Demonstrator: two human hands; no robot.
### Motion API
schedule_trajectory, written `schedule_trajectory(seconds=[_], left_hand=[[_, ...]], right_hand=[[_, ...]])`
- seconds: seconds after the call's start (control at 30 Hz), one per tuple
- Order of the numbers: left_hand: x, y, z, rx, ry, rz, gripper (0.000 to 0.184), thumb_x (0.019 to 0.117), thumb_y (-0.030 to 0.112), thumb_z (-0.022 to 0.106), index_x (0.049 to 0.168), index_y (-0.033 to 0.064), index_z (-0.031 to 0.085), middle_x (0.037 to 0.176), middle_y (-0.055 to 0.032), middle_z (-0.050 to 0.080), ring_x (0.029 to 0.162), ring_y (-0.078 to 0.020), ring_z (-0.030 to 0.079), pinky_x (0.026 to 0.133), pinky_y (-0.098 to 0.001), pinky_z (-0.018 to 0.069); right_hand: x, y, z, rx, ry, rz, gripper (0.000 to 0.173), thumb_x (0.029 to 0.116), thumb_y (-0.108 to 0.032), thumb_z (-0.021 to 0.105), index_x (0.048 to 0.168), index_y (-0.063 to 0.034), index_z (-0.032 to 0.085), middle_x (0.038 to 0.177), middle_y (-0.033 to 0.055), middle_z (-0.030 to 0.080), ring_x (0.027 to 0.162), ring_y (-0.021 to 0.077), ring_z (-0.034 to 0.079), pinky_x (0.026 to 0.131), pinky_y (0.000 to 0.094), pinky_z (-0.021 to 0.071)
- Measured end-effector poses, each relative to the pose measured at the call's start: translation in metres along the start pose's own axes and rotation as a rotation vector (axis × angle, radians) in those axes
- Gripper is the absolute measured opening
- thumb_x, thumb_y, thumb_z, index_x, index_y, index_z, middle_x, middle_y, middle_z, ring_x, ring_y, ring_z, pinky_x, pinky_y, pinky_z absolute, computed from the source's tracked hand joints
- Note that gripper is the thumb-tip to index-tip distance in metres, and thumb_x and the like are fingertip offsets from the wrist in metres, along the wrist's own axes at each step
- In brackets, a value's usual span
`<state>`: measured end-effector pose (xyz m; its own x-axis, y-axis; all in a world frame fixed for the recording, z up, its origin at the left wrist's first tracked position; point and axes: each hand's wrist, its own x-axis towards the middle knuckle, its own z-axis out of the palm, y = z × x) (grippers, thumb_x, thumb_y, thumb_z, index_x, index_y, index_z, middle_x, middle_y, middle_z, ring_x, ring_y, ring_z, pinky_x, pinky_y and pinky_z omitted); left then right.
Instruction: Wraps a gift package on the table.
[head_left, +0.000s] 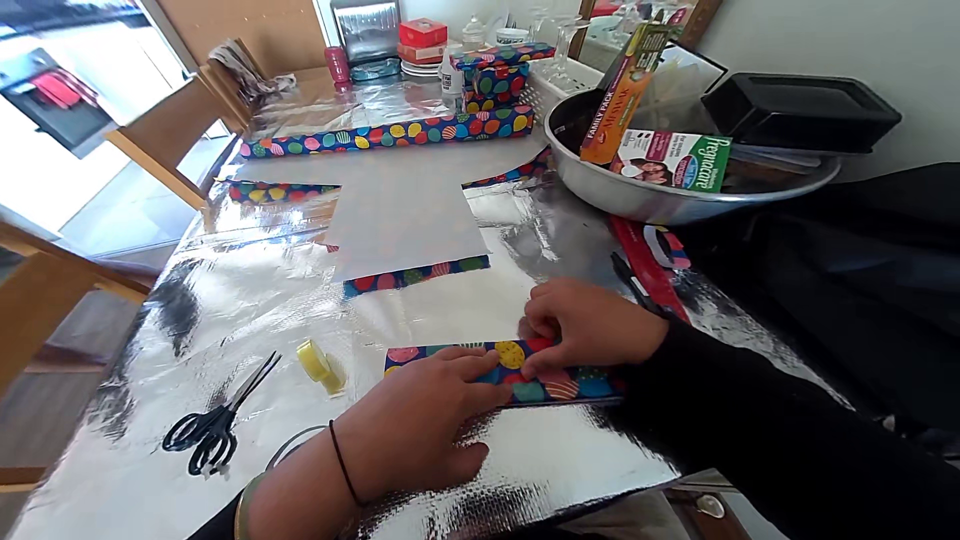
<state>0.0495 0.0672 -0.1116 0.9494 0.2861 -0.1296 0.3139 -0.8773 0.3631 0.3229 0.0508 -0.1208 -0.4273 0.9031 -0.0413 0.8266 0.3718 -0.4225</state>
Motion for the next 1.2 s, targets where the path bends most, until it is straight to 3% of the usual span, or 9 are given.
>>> schedule_trajectory(seconds=[0.1, 0.23, 0.33, 0.5, 0.7, 0.87, 1.0, 1.1, 1.2], left_hand=[[-0.001, 0.000, 0.001, 0.002, 0.031, 0.003, 0.053, 0.0887, 0.035, 0.069, 0.139, 0.0192, 0.064, 0.153, -0.0104, 0.053, 0.143, -0.0275, 0.048, 0.111, -0.0469, 0.0460], [0.000, 0.002, 0.003, 0.000, 0.113, 0.016, 0.066, 0.0841, 0.038, 0.075, 0.142, 0.0139, 0.056, 0.143, -0.0081, 0.060, 0.137, -0.0256, 0.054, 0.108, -0.0456, 0.0492], [-0.001, 0.003, 0.006, 0.030, 0.100, 0.022, 0.067, 0.0870, 0.040, 0.073, 0.147, 0.0165, 0.056, 0.150, -0.0118, 0.055, 0.140, -0.0291, 0.051, 0.110, -0.0475, 0.0474], [-0.001, 0.004, 0.008, 0.073, 0.107, 0.035, 0.060, 0.0900, 0.038, 0.069, 0.144, 0.0151, 0.060, 0.150, -0.0131, 0.055, 0.142, -0.0299, 0.049, 0.112, -0.0459, 0.0458], [-0.002, 0.005, 0.004, 0.062, 0.063, 0.006, 0.059, 0.0939, 0.042, 0.066, 0.145, 0.0140, 0.059, 0.153, -0.0126, 0.052, 0.144, -0.0287, 0.047, 0.115, -0.0446, 0.0420], [-0.002, 0.004, 0.004, 0.035, 0.078, 0.005, 0.055, 0.0941, 0.042, 0.066, 0.142, 0.0138, 0.063, 0.152, -0.0115, 0.054, 0.144, -0.0269, 0.048, 0.116, -0.0450, 0.0411], [-0.004, -0.006, 0.001, -0.098, 0.135, 0.005, 0.048, 0.0933, 0.034, 0.071, 0.137, 0.0144, 0.067, 0.148, -0.0109, 0.059, 0.139, -0.0245, 0.054, 0.114, -0.0452, 0.0442], [-0.008, -0.022, -0.004, -0.274, 0.199, 0.068, 0.050, 0.0919, 0.029, 0.075, 0.137, 0.0104, 0.066, 0.141, -0.0109, 0.063, 0.133, -0.0209, 0.059, 0.111, -0.0408, 0.0486], [-0.014, -0.030, -0.012, -0.267, 0.264, 0.004, 0.061, 0.0849, 0.036, 0.083, 0.138, 0.0120, 0.065, 0.142, -0.0112, 0.062, 0.131, -0.0217, 0.059, 0.109, -0.0414, 0.0496]], right_hand=[[-0.006, 0.014, -0.005, 0.099, -0.019, 0.086, 0.042, 0.0820, -0.049, 0.082, 0.072, -0.0117, 0.065, 0.074, -0.0003, 0.056, 0.071, 0.0121, 0.056, 0.063, 0.0325, 0.0462], [-0.035, 0.014, -0.008, 0.028, 0.330, 0.120, 0.012, 0.0947, -0.020, 0.072, 0.097, -0.0081, 0.073, 0.089, 0.0080, 0.069, 0.086, 0.0245, 0.067, 0.079, 0.0485, 0.0562], [-0.054, -0.010, 0.012, -0.111, 0.565, 0.043, 0.036, 0.1035, -0.032, 0.049, 0.122, -0.0109, 0.072, 0.116, 0.0074, 0.072, 0.110, 0.0263, 0.068, 0.095, 0.0531, 0.0546], [-0.086, -0.014, 0.071, -0.245, 0.441, -0.141, 0.053, 0.1090, -0.048, 0.033, 0.143, -0.0194, 0.062, 0.151, -0.0015, 0.057, 0.144, 0.0171, 0.049, 0.118, 0.0568, 0.0382], [-0.146, 0.025, 0.062, -0.335, 0.594, 0.186, 0.063, 0.1061, -0.054, 0.032, 0.129, -0.0111, 0.073, 0.138, 0.0071, 0.067, 0.136, 0.0309, 0.058, 0.111, 0.0700, 0.0382], [-0.124, -0.010, 0.048, -0.248, 0.693, 0.104, 0.066, 0.0976, -0.058, 0.052, 0.134, -0.0056, 0.067, 0.138, 0.0110, 0.066, 0.132, 0.0310, 0.060, 0.108, 0.0606, 0.0471], [-0.066, -0.029, 0.045, -0.182, 0.426, -0.007, 0.086, 0.0825, -0.065, 0.069, 0.146, -0.0089, 0.056, 0.145, 0.0094, 0.061, 0.139, 0.0289, 0.054, 0.112, 0.0621, 0.0423], [-0.042, -0.024, 0.035, -0.100, 0.252, -0.025, 0.071, 0.0776, -0.052, 0.082, 0.136, -0.0138, 0.067, 0.124, 0.0084, 0.071, 0.116, 0.0274, 0.067, 0.098, 0.0547, 0.0532], [-0.035, -0.018, 0.029, -0.074, 0.205, -0.026, 0.068, 0.0765, -0.049, 0.084, 0.133, -0.0160, 0.069, 0.121, 0.0069, 0.072, 0.110, 0.0271, 0.069, 0.092, 0.0531, 0.0553]])
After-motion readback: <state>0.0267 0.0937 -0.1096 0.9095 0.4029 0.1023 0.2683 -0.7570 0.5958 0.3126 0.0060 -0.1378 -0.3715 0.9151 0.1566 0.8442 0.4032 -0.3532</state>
